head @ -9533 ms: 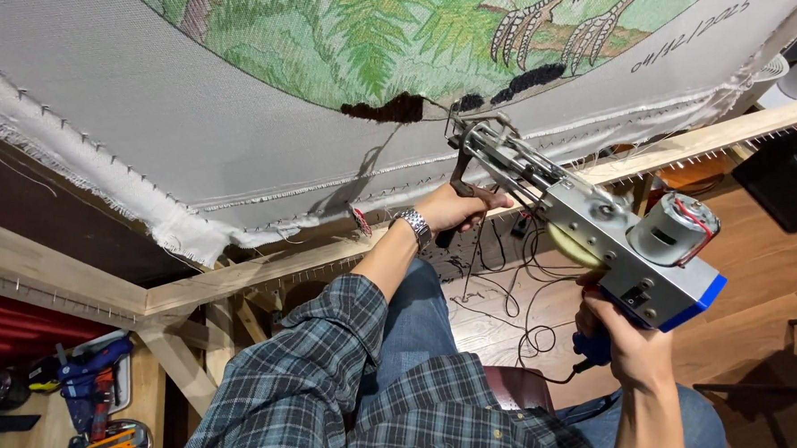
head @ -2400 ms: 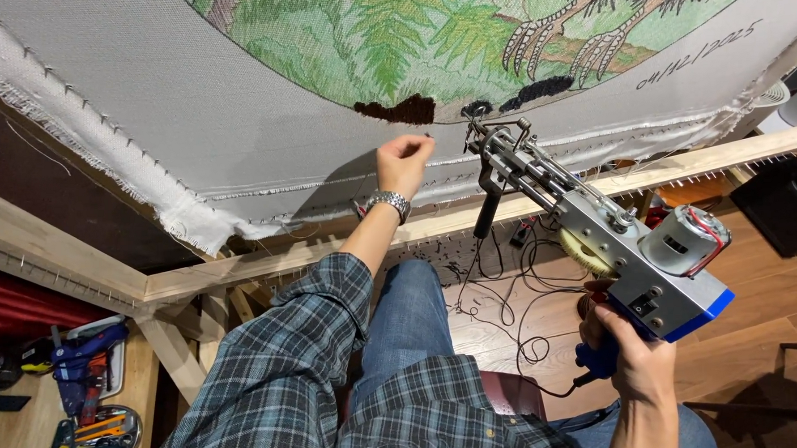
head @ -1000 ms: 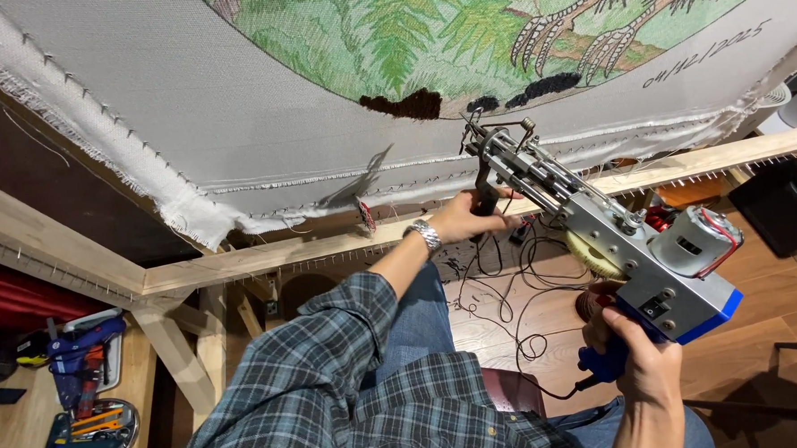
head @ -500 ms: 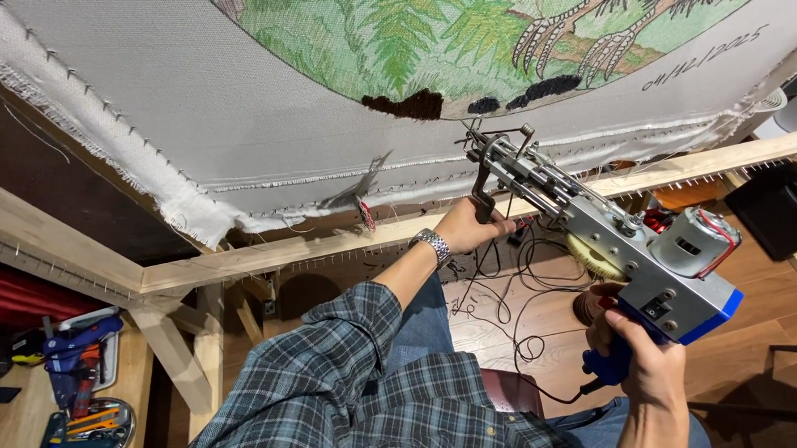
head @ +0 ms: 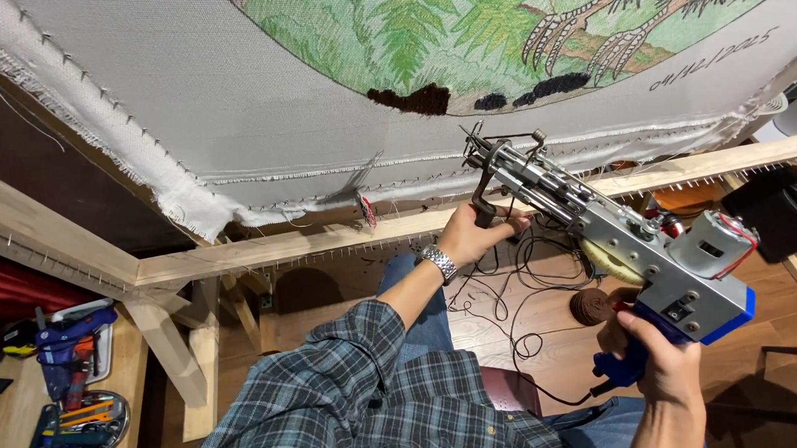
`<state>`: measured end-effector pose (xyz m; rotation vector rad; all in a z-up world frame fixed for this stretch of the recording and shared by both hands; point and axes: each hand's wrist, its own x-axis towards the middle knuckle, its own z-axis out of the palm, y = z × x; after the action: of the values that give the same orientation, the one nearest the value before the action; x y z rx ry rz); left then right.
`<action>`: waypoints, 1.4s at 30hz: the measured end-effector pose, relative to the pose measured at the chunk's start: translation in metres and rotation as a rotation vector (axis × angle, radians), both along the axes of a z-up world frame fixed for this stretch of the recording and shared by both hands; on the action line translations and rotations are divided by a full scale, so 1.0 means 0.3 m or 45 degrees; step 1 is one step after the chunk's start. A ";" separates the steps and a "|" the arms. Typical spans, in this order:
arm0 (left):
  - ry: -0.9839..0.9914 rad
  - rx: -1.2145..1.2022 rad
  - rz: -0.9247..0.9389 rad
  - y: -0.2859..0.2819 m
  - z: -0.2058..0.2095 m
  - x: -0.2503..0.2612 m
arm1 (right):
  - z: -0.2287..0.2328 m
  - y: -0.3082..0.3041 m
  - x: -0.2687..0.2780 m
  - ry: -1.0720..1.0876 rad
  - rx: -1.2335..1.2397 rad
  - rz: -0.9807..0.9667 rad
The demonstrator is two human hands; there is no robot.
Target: Using a tufting gun to fill in a design with yarn on a canvas stretched over a wooden frame.
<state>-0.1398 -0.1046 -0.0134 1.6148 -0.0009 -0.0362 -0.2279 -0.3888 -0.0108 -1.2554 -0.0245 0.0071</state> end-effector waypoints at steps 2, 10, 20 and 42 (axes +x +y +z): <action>0.062 0.071 0.012 0.001 -0.018 0.009 | 0.006 0.003 -0.001 -0.010 -0.030 0.018; 0.235 0.172 0.063 -0.012 -0.097 0.045 | 0.040 -0.017 0.014 -0.104 -0.112 0.178; 0.105 0.174 0.103 0.011 -0.070 0.016 | 0.008 0.001 0.034 0.138 -0.114 -0.087; 0.179 0.226 0.253 0.097 -0.101 0.196 | 0.115 0.299 0.039 0.130 -0.443 -0.261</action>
<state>-0.0809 -0.0754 -0.0438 1.7797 0.2782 0.0045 -0.2161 -0.2991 0.0238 -1.5987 0.2014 -0.1061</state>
